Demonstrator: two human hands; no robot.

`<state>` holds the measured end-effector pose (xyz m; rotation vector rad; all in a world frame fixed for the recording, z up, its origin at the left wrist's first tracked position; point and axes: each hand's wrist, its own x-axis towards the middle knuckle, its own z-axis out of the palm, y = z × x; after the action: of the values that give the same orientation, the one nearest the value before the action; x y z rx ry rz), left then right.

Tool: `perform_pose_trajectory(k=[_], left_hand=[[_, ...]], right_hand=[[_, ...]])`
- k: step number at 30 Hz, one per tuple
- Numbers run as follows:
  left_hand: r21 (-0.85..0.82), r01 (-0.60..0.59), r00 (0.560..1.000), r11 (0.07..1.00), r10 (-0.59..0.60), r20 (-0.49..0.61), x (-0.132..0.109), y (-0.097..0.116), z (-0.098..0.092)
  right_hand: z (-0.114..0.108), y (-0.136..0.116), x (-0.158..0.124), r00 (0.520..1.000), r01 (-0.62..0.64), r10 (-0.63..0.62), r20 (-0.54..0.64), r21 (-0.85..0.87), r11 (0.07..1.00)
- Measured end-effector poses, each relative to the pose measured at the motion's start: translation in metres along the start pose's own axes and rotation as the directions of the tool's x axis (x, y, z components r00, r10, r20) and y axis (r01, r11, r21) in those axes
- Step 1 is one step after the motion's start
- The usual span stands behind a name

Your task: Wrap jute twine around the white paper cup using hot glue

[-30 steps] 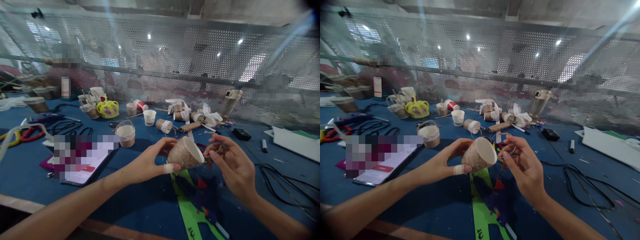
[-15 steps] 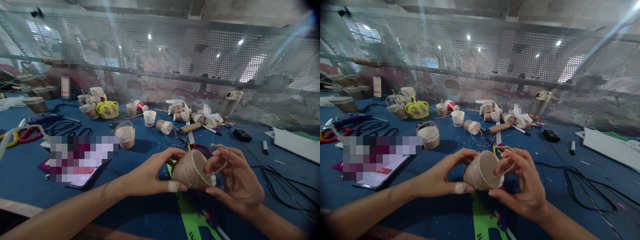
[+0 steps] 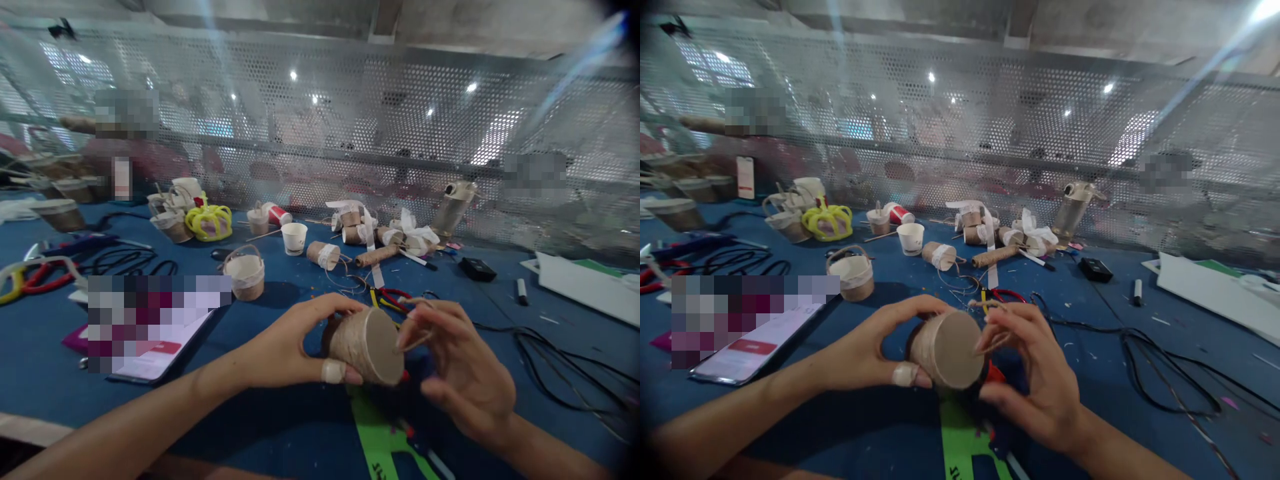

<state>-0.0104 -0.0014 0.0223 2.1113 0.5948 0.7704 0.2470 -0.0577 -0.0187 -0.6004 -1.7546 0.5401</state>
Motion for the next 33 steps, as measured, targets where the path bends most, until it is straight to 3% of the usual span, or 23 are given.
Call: perform_pose_trajectory(k=[3, 5, 11, 13, 15, 17, 24, 33], left_hand=[[0.022, 0.046, 0.986, 0.999, -0.042, -0.161, 0.001, -0.005, -0.009], [0.003, 0.072, 0.972, 0.997, -0.069, -0.226, 0.002, -0.01, -0.014], [-0.032, 0.071, 0.963, 0.997, -0.076, -0.259, 0.002, -0.015, -0.019], [-0.084, 0.047, 0.967, 0.995, -0.066, -0.245, -0.002, -0.014, -0.018], [-0.149, 0.012, 0.97, 0.989, -0.048, -0.24, -0.007, -0.014, -0.018], [-0.2, -0.001, 0.963, 0.98, -0.053, -0.266, -0.013, -0.015, -0.021], [-0.193, 0.07, 0.907, 0.979, -0.143, -0.396, -0.012, -0.016, -0.029], [-0.242, 0.227, 0.948, 0.943, -0.271, -0.166, -0.005, -0.022, -0.019]], right_hand=[[-0.001, 0.002, 0.009, 0.966, -0.055, 0.067, -0.25, 0.054, 0.997], [-0.003, 0.006, 0.014, 0.949, -0.107, 0.113, -0.296, 0.035, 0.994], [-0.01, 0.013, 0.014, 0.958, -0.28, 0.285, 0.026, -0.125, 0.952], [-0.017, 0.013, 0.011, 0.947, -0.205, 0.267, 0.179, -0.301, 0.931], [-0.025, 0.011, 0.006, 0.903, -0.06, 0.243, 0.354, -0.456, 0.888], [-0.032, 0.011, 0.001, 0.86, 0.015, 0.262, 0.438, -0.536, 0.844], [-0.033, 0.014, -0.011, 0.833, 0.0, 0.374, 0.408, -0.676, 0.737], [-0.056, 0.019, -0.025, 0.89, -0.12, 0.371, 0.264, -0.649, 0.751]])
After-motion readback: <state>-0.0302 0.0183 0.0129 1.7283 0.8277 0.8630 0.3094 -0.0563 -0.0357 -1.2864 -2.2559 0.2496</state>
